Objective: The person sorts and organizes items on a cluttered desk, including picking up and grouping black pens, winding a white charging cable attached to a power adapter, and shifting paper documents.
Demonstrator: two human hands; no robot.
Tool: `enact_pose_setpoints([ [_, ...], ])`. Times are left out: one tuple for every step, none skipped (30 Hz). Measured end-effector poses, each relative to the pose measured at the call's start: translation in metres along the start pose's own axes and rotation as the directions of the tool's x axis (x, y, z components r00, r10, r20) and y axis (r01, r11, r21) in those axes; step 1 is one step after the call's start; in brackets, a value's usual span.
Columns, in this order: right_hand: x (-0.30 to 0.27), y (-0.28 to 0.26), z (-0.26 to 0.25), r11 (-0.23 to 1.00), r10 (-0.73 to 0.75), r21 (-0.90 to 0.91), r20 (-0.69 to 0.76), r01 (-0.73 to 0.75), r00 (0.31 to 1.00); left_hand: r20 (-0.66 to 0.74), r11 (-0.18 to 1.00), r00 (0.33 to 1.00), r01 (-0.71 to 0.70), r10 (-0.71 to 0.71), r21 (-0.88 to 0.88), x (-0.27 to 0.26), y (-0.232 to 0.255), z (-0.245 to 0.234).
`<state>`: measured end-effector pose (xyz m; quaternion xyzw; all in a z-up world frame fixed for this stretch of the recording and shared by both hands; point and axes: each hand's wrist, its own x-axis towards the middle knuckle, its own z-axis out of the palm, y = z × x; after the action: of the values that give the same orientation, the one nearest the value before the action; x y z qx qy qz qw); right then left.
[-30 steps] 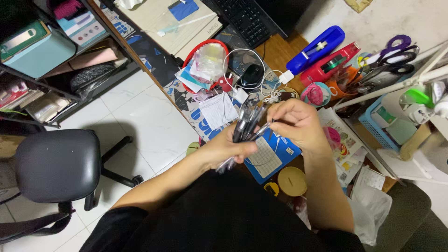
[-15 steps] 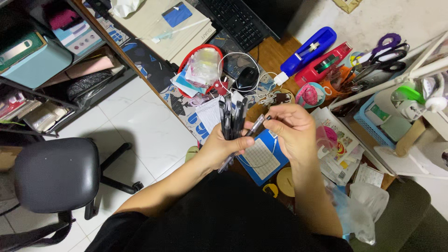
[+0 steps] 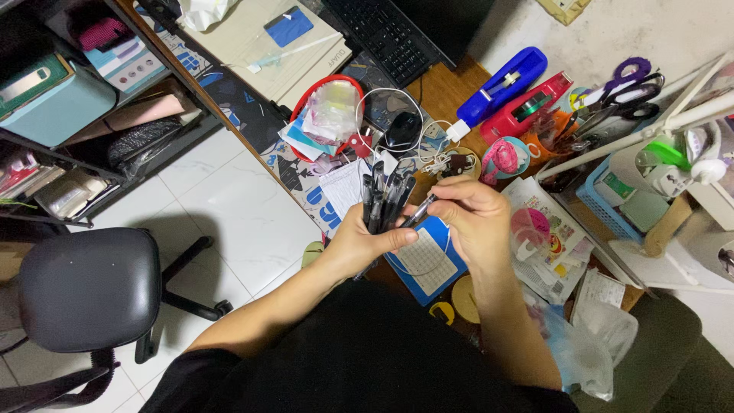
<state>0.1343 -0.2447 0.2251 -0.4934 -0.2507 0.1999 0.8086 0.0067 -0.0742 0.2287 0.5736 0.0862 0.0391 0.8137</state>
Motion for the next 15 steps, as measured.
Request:
enact_pose_setpoints([
  [-0.002,0.001,0.004,1.0,-0.017,0.025,-0.012,0.018,1.0,-0.005,1.0,1.0,0.006,-0.006,-0.019,0.0,0.001,0.0],
  [-0.004,0.001,0.009,0.998,-0.034,0.05,-0.025,0.036,0.999,-0.009,0.999,1.0,0.013,-0.013,-0.038,0.001,0.002,0.001],
  [-0.006,0.0,0.013,0.996,-0.051,0.075,-0.038,0.054,0.998,-0.014,0.998,1.0,0.019,-0.02,-0.058,0.001,0.003,0.001],
  [-0.007,-0.002,0.016,0.996,-0.067,0.055,-0.05,0.07,0.997,-0.014,0.998,1.0,0.023,-0.024,-0.05,0.001,0.003,0.001],
  [-0.008,-0.003,0.019,0.996,-0.083,0.036,-0.061,0.086,0.995,-0.013,0.999,1.0,0.027,-0.028,-0.042,0.0,0.003,0.002],
  [-0.009,-0.005,0.022,0.995,-0.1,0.017,-0.072,0.101,0.992,-0.013,0.999,0.999,0.032,-0.032,-0.034,0.0,0.004,0.003],
  [-0.011,-0.008,0.024,0.99,-0.127,-0.07,-0.072,0.122,0.989,-0.018,0.999,1.0,0.015,-0.016,-0.028,0.0,0.004,0.004],
  [-0.014,-0.012,0.026,0.978,-0.153,-0.157,-0.07,0.141,0.986,-0.023,1.0,1.0,-0.001,0.001,-0.022,-0.001,0.004,0.006],
  [-0.016,-0.015,0.027,0.957,-0.179,-0.242,-0.066,0.159,0.982,-0.027,1.0,1.0,-0.017,0.017,-0.015,-0.001,0.004,0.006],
  [-0.016,-0.019,0.028,0.95,-0.179,-0.27,-0.053,0.158,0.982,-0.02,1.0,1.0,-0.023,0.023,-0.004,-0.002,0.005,0.006],
  [-0.017,-0.022,0.027,0.941,-0.177,-0.299,-0.04,0.157,0.983,-0.013,1.0,1.0,-0.028,0.028,0.005,-0.002,0.006,0.005],
  [-0.018,-0.025,0.026,0.932,-0.175,-0.328,-0.027,0.157,0.984,-0.005,0.999,0.999,-0.033,0.033,0.015,-0.003,0.007,0.005],
  [-0.016,-0.027,0.025,0.926,-0.16,-0.349,-0.012,0.146,0.987,0.001,0.999,0.999,-0.04,0.04,0.023,-0.003,0.007,0.004],
  [-0.014,-0.03,0.023,0.919,-0.145,-0.369,0.002,0.135,0.989,0.007,0.998,0.999,-0.046,0.046,0.031,-0.003,0.008,0.004],
  [-0.012,-0.032,0.021,0.912,-0.129,-0.39,0.017,0.126,0.991,0.013,0.998,0.999,-0.053,0.052,0.039,-0.003,0.008,0.003],
])
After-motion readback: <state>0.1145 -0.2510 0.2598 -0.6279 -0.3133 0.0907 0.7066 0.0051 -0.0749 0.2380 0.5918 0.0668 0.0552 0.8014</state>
